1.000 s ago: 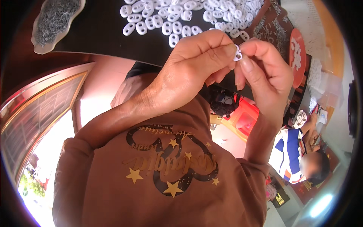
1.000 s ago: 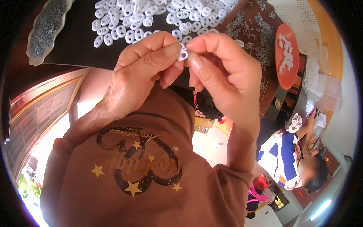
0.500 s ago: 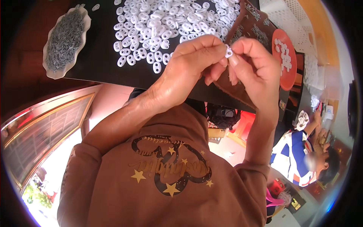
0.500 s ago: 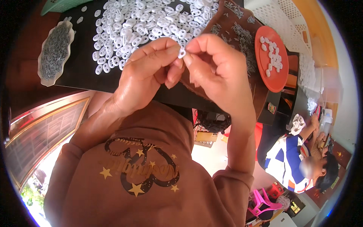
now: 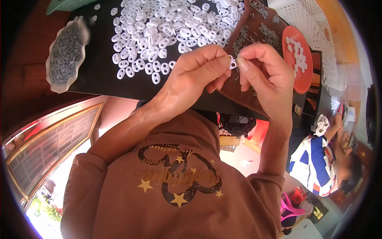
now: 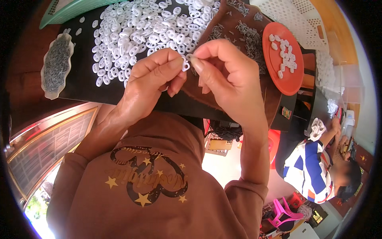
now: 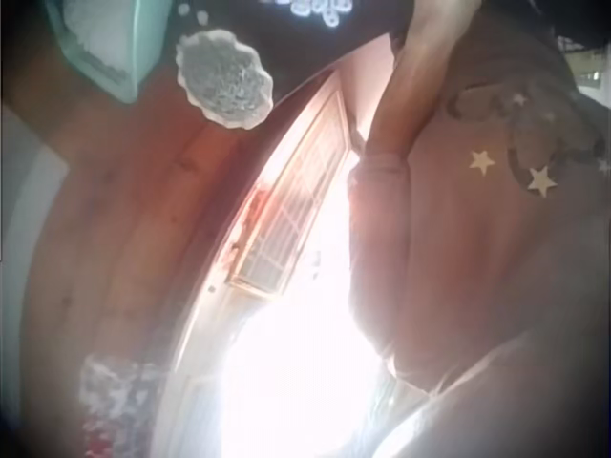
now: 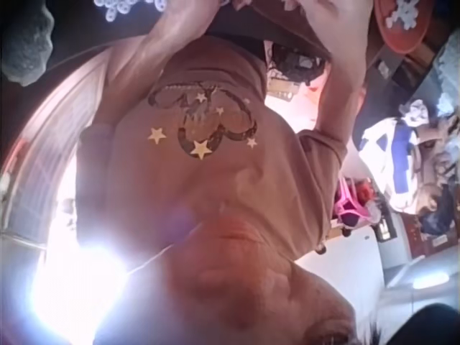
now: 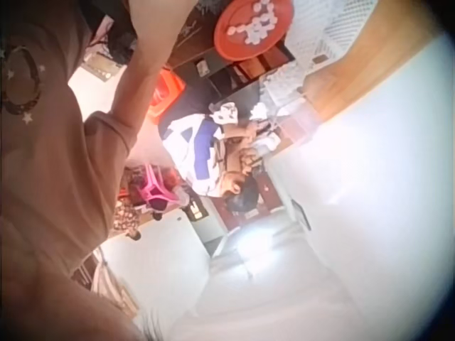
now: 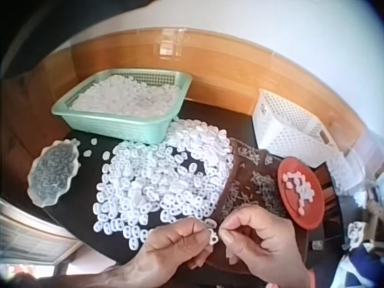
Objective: Assembling small white plastic parts by inserting metal pins into them.
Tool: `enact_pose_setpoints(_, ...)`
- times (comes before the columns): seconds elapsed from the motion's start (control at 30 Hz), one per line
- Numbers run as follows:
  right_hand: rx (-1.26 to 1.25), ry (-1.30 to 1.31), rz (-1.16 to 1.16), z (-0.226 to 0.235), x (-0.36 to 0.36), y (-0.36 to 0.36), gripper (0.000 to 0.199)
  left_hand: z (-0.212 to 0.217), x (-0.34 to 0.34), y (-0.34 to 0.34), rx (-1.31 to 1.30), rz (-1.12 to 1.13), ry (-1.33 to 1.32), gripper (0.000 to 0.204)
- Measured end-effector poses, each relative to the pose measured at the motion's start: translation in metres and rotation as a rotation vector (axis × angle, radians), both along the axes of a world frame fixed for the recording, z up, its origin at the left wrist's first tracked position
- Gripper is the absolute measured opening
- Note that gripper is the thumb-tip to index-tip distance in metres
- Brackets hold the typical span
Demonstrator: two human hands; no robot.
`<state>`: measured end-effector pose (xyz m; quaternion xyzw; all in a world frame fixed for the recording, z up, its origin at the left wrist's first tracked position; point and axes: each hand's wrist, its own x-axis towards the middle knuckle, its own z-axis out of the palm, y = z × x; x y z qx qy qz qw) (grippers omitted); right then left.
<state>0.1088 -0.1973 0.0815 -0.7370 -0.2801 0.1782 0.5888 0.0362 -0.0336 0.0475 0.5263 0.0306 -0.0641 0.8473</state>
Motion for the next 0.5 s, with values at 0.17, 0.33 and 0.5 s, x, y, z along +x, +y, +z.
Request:
enact_pose_setpoints(0.17,0.069,0.033,-0.020,-0.0048,0.0033,0.0047,0.007,-0.0024,-0.0005,-0.0008,0.055,-0.005,-0.019,0.022)
enact_pose_setpoints(0.33,0.175,0.212,0.015,-0.0104,0.0036,0.0065,0.009,-0.0048,-0.0012,0.0001,0.046,-0.017,-0.043,0.022)
enact_pose_setpoints(0.5,0.189,0.320,0.006,-0.0077,0.0011,0.0059,0.011,-0.0058,-0.0029,0.0013,0.049,-0.019,-0.057,0.022)
